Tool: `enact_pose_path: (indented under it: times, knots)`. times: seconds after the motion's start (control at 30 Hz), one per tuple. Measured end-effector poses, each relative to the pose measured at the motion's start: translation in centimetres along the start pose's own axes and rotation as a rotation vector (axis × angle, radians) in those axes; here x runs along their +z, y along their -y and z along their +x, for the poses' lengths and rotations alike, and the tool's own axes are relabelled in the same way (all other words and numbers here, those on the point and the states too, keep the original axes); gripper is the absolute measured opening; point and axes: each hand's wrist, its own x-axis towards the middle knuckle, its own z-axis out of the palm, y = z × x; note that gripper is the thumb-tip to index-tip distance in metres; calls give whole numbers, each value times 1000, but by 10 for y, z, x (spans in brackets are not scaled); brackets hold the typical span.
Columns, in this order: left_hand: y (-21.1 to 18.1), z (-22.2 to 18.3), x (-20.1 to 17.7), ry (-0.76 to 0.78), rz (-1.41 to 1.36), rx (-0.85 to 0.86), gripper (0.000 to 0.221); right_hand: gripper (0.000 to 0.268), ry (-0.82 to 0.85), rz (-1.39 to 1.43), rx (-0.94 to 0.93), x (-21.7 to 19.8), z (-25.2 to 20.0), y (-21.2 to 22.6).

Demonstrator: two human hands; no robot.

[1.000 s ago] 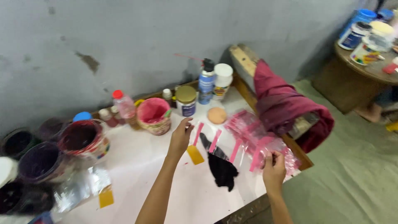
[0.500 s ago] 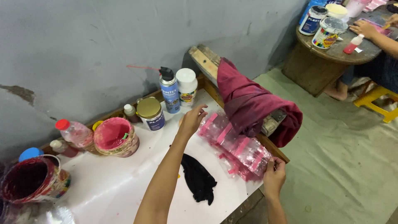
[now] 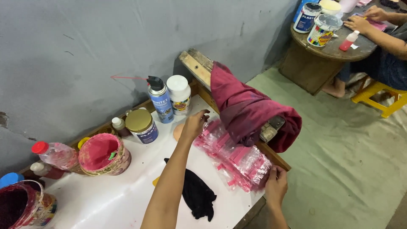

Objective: Cleaning a screen printing frame and the workstation surface with cloths, then stirring ink in a container.

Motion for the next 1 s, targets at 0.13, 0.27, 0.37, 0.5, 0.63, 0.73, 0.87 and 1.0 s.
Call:
enact_pose_path:
  times: [0.13,0.27,0.37,0.5,0.63,0.73,0.87,1.0]
  knots:
    - [13,-15,-8,-92,24,-11,31,38,7,-76,3,-10,-12,5]
    - [46,-44,-28,-315,124,137,34,50,-14,-132,-81,-14,-45,19]
    - [31,-109,-44,-466,341,265,25,41,12,-185,-448,1,-55,-13]
    - [-21,-214,-60,-595,430,165,28,21,557,-82,-1022,50,-98,-10]
    - [-12,-316,-75,-677,338,9,28,48,887,-322,-1274,129,-123,-32]
    - [12,-375,-110,-843,490,-101,25,59,771,-659,-1504,192,-119,-45]
    - [50,-448,-154,-988,628,-282,22,56,584,-862,-1453,227,-154,-6]
    - [82,-485,-165,-1181,524,-382,19,57,352,-856,-1420,264,-211,-20]
